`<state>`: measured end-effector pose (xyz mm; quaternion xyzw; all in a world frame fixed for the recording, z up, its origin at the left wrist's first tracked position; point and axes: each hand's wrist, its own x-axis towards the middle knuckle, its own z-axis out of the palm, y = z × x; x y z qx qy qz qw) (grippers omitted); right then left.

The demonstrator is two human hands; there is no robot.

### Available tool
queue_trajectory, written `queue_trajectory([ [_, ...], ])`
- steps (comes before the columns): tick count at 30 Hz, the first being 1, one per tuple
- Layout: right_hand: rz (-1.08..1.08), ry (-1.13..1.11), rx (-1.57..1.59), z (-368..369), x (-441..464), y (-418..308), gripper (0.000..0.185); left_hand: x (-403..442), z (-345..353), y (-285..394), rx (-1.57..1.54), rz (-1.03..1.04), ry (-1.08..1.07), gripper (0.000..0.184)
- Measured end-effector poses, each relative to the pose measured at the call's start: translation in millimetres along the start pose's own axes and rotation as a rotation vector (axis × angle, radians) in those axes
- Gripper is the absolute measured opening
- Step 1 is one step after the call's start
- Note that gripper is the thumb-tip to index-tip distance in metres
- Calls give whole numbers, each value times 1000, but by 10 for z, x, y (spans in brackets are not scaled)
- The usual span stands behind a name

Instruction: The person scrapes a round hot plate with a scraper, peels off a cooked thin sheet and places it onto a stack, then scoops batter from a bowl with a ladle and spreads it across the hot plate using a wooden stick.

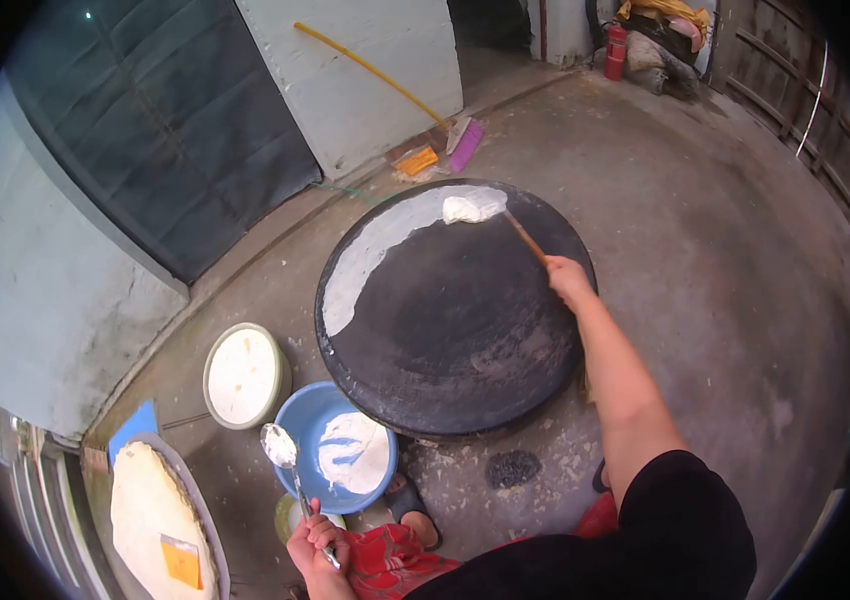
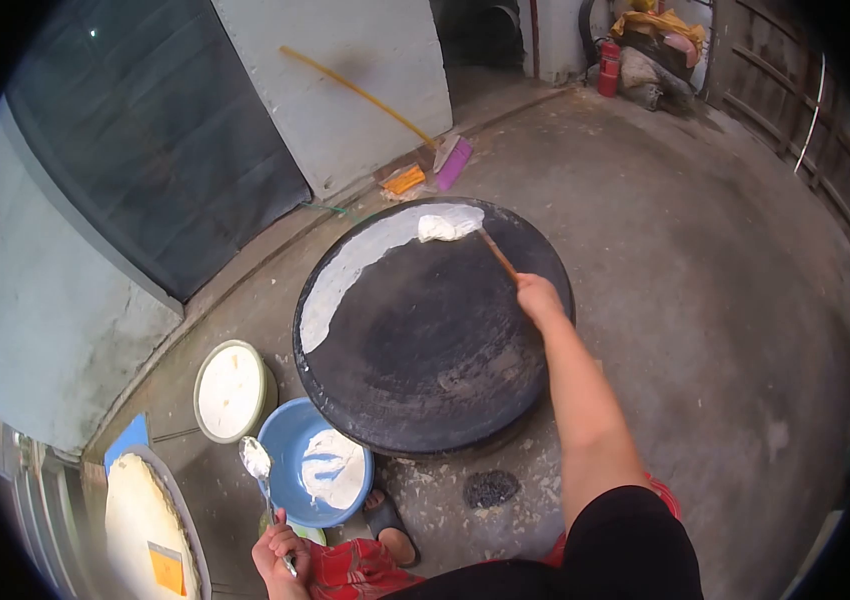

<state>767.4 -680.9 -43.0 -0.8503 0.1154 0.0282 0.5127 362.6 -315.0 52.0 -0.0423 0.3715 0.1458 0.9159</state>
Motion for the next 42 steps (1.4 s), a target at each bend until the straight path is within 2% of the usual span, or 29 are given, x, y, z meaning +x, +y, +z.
queue_trajectory([
  [1,50,-44,-33,64,-169,-230,30,8,2,6,-3,2,0,29],
  [2,-3,-145,-7,187,-206,-285,30,22,-11,27,-11,1,-5,29],
  [3,-70,-143,-132,246,-233,-345,30,24,-29,42,-21,1,-10,30],
  [5,-53,-110,-339,52,-508,-585,30,19,-51,67,-33,-7,-16,30],
  [7,11,1,-385,-172,-707,-643,29,21,-79,95,-48,-18,-25,31],
  [9,95,163,-294,-197,-523,-200,30,9,-136,112,7,-15,-39,32],
  [11,4,82,-56,101,-307,190,30,8,-161,134,24,-15,-26,33],
  [12,3,28,-211,161,-558,-162,30,18,-167,130,39,-15,-20,33],
  [13,-64,-54,-212,333,-558,-204,29,17,-163,125,37,-14,-19,33],
  [16,-9,-129,-267,308,-747,-648,28,-6,-136,120,18,-37,-40,33],
  [19,21,-78,-284,311,-667,-614,28,-22,-166,121,25,-59,-51,32],
  [21,-23,-103,-271,515,-652,-525,28,-37,-163,111,38,-45,-52,33],
  [22,-71,-119,-359,626,-699,-549,28,-32,-154,112,35,-41,-50,33],
  [25,-118,-199,-454,426,-941,-816,28,-45,-162,122,29,-38,-48,33],
  [27,-103,-126,-427,170,-1001,-752,30,-55,-147,134,36,-54,-43,32],
  [29,30,113,-349,135,-930,-467,30,-43,-167,140,32,-54,-48,32],
  [30,30,109,-352,247,-882,-359,30,-48,-183,140,41,-56,-47,32],
  [32,-87,-28,-183,455,-798,-224,30,-50,-175,133,38,-59,-47,33],
  [35,-140,-202,-346,716,-1004,-574,29,-55,-179,130,33,-73,-55,33],
  [37,-180,-278,-387,561,-980,-684,27,-63,-164,150,27,-79,-70,33],
  [39,-52,-196,-346,385,-1041,-792,27,-67,-187,142,36,-76,-76,34],
  [41,-38,-143,-303,543,-943,-680,28,-64,-209,129,37,-66,-68,34],
  [42,-128,-185,-381,633,-987,-663,28,-62,-194,140,48,-56,-65,34],
])
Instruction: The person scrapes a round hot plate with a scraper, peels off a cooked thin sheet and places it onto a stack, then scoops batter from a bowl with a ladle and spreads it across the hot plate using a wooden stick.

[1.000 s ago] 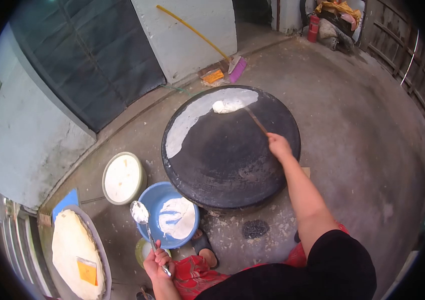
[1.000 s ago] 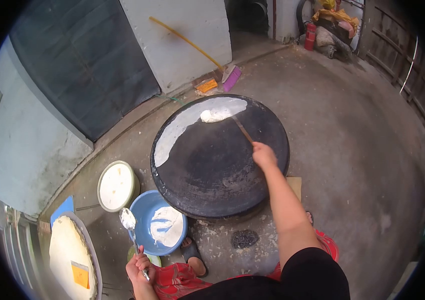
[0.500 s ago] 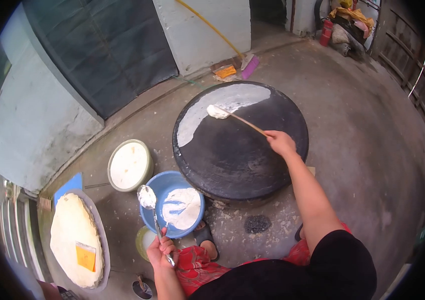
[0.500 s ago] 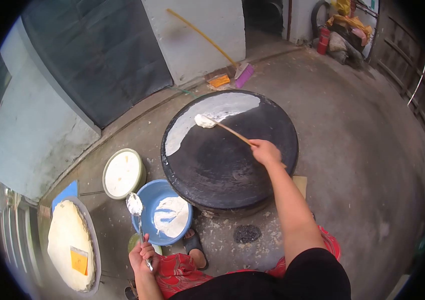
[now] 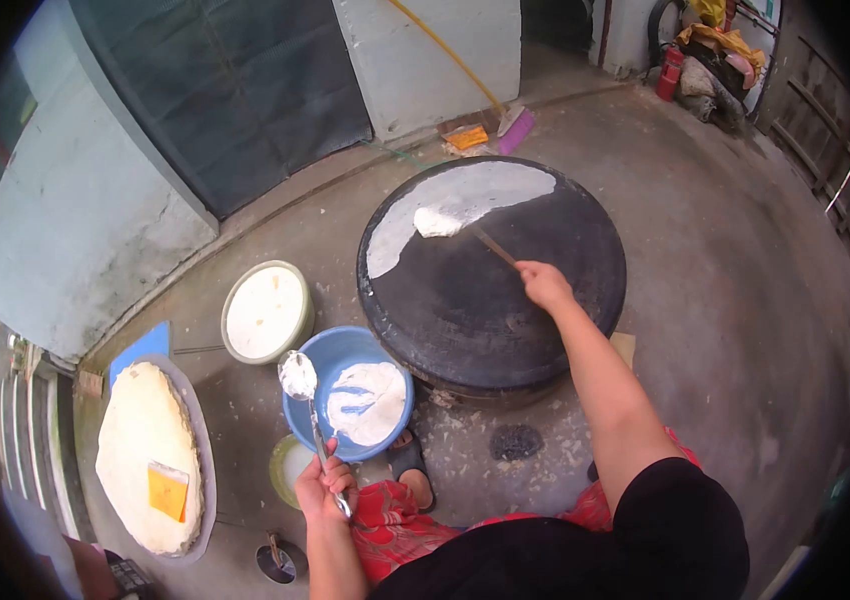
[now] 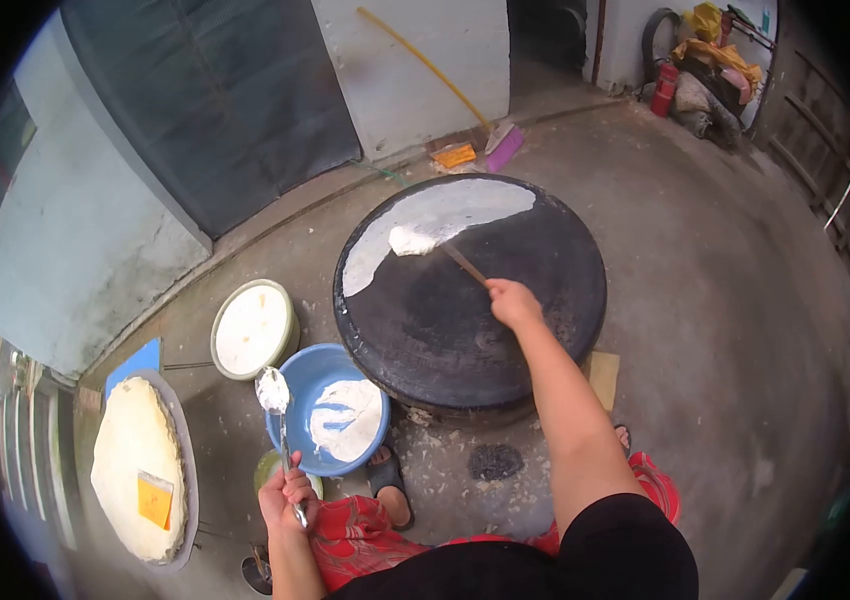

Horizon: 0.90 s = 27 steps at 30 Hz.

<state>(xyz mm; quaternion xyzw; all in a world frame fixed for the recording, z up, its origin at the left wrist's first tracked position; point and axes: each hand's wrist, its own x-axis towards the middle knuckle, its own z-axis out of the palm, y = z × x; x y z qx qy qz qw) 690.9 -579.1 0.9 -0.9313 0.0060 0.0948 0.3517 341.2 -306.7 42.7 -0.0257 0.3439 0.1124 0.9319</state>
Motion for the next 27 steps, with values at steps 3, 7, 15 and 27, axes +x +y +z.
queue_trajectory([
  [3,-112,-63,-94,88,-117,-54,28,-7,-7,8,-6,-5,2,34],
  [7,-8,-89,-56,-424,-407,55,28,-13,-8,36,-9,-10,-8,34],
  [15,-183,-135,-63,111,-485,-111,26,-32,-45,41,10,-40,-25,32],
  [27,-239,-120,-255,-44,-859,-235,28,-50,-114,100,14,-46,-51,31],
])
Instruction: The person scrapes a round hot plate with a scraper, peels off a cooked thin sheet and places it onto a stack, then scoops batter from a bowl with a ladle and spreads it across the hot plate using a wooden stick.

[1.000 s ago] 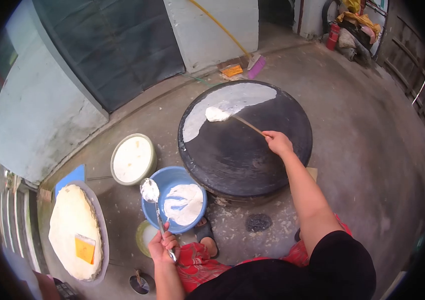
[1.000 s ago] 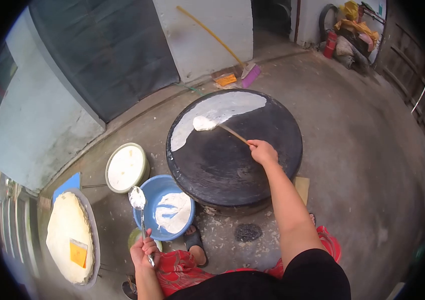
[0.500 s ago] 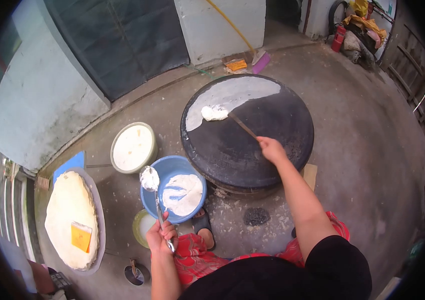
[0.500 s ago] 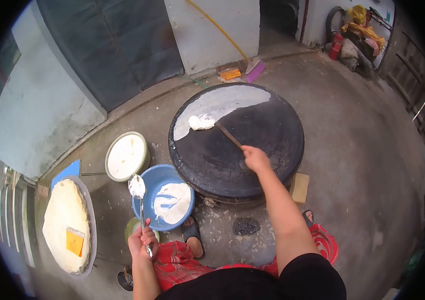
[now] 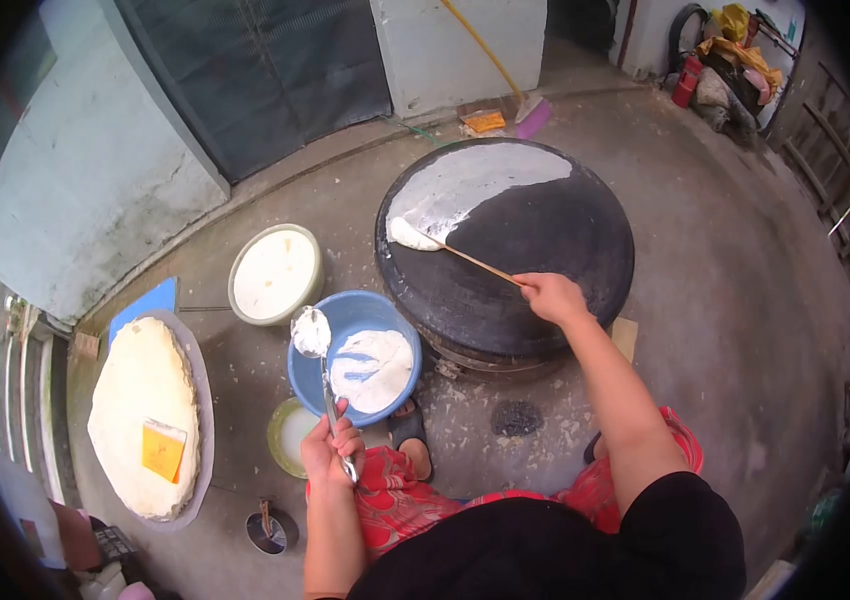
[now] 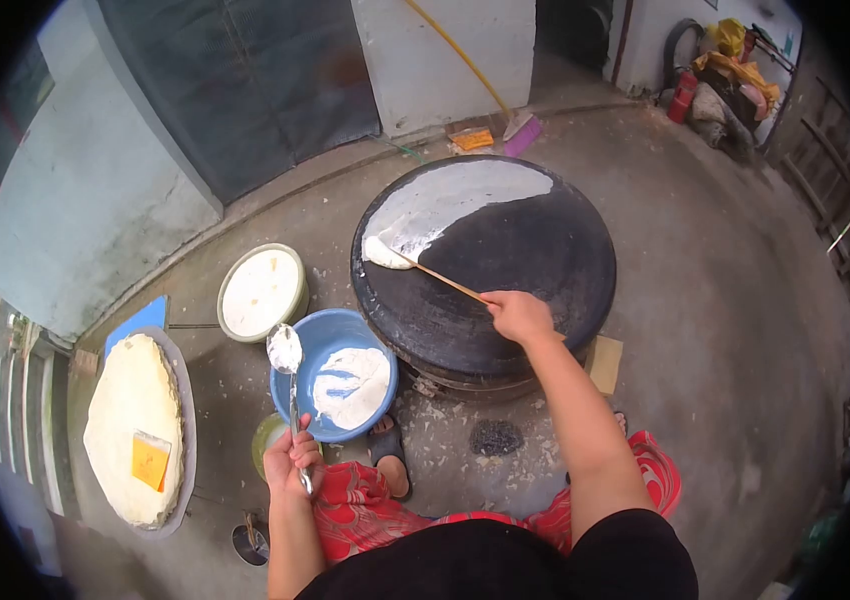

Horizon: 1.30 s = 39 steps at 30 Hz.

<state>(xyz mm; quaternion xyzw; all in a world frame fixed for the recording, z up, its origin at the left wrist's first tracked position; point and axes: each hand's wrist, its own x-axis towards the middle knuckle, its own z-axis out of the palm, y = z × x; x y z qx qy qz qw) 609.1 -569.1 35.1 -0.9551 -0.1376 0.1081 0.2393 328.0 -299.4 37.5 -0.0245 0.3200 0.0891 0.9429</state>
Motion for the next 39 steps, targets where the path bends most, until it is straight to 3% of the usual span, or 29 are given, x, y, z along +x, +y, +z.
queue_trajectory([
  [2,-7,14,8,-61,-64,141,28,-21,17,3,0,-3,-11,32],
  [5,239,180,207,209,-59,306,27,-66,-34,-11,15,-1,-9,31],
  [9,63,39,358,639,-250,151,27,-100,-54,9,31,-22,-11,30],
  [18,107,-129,237,856,-1402,94,37,-178,-139,121,3,-71,-48,31],
  [19,-95,29,95,902,-1436,51,42,-180,-158,136,0,-70,-48,31],
  [22,-56,204,1,1102,-1229,-421,42,-194,-219,192,-4,-101,-70,32],
  [24,-255,305,6,1293,-881,-760,49,-200,-237,225,18,-100,-85,32],
  [30,-150,78,-242,1859,-27,-1654,60,-224,-295,273,50,-62,-98,34],
  [32,-72,10,-248,1925,-81,-1666,64,-259,-284,298,-2,-95,-103,35],
  [34,-74,120,-90,1896,-334,-1563,72,-264,-322,334,-1,-100,-113,35],
  [35,21,10,-46,1722,-539,-1631,73,-261,-337,348,2,-94,-126,35],
  [39,1,-9,-69,1836,-579,-1730,74,-285,-363,361,45,-47,-127,35],
])
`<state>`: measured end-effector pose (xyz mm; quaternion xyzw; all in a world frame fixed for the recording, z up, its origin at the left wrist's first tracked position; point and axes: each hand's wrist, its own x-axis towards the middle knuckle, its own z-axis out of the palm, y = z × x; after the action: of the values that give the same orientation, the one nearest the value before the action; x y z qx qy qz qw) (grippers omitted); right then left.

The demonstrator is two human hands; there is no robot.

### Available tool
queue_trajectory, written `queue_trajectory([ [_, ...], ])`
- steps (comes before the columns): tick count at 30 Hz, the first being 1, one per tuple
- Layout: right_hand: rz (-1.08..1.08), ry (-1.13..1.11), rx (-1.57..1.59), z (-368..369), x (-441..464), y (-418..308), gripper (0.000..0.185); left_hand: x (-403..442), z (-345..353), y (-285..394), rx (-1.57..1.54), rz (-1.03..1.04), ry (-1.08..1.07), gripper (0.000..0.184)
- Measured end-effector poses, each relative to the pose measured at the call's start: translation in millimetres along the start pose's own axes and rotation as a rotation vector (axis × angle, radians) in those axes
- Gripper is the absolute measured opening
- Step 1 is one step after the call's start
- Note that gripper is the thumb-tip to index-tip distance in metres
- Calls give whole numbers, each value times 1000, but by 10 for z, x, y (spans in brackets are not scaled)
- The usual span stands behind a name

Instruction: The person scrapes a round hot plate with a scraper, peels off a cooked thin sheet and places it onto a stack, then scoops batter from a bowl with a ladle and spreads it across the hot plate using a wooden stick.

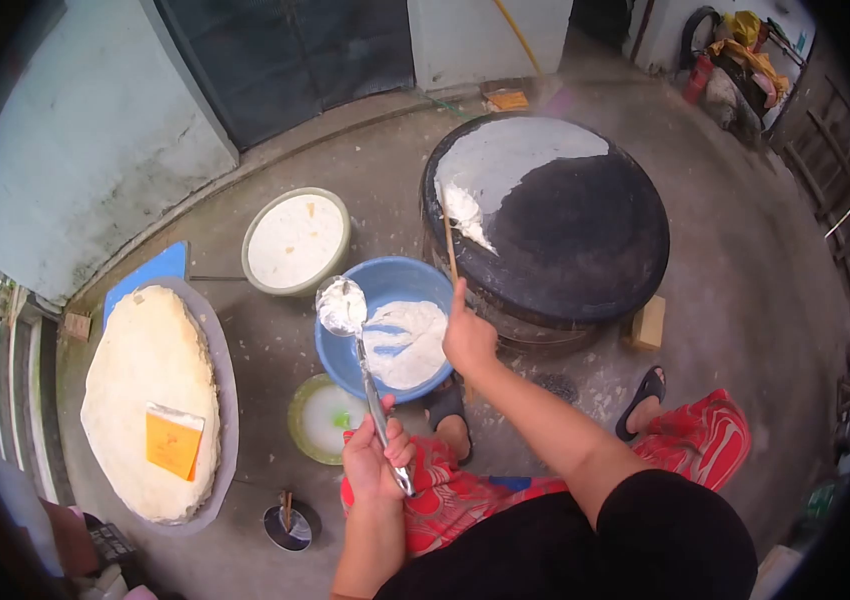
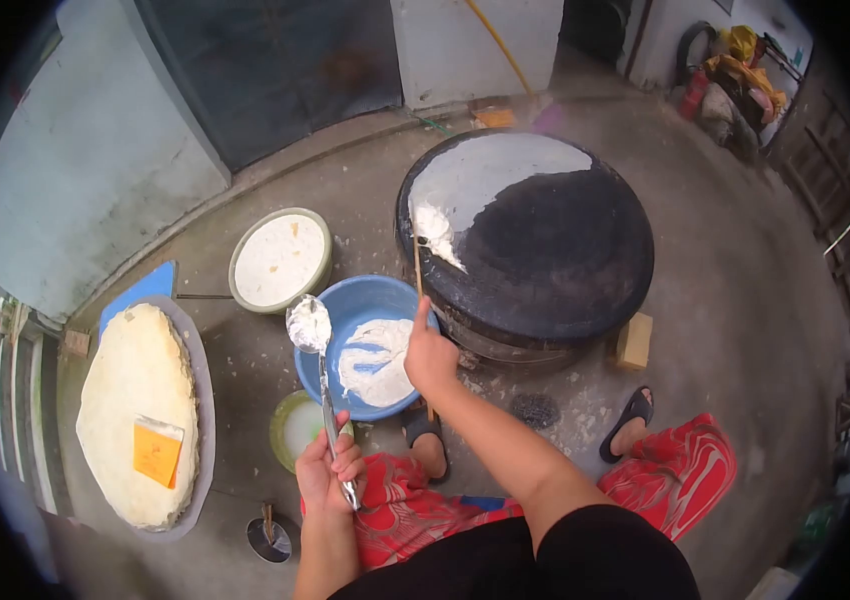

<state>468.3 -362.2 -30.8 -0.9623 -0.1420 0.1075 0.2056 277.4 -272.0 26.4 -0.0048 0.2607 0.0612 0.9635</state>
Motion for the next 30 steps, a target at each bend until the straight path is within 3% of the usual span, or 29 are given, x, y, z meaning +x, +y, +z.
queue_trajectory([
  [4,-18,60,-64,142,440,-49,73,-22,48,2,-2,16,25,36],
  [7,38,162,-4,76,54,133,72,-20,-14,36,-35,-15,-7,36],
  [11,115,-5,158,-10,-409,6,72,-24,-57,59,-7,0,-23,36],
  [16,90,103,96,210,149,12,71,-24,-43,81,19,4,-6,35],
  [19,176,157,150,11,-258,75,72,-35,-68,90,10,-7,-11,35],
  [21,201,44,220,-47,-551,70,72,-12,-69,94,6,-9,-27,35],
  [25,82,138,63,334,-123,71,70,-55,2,57,69,36,31,34],
  [29,168,163,175,128,-314,259,71,-60,19,74,96,31,63,34],
  [30,228,78,224,-71,-535,200,70,-45,19,74,94,25,53,34],
])
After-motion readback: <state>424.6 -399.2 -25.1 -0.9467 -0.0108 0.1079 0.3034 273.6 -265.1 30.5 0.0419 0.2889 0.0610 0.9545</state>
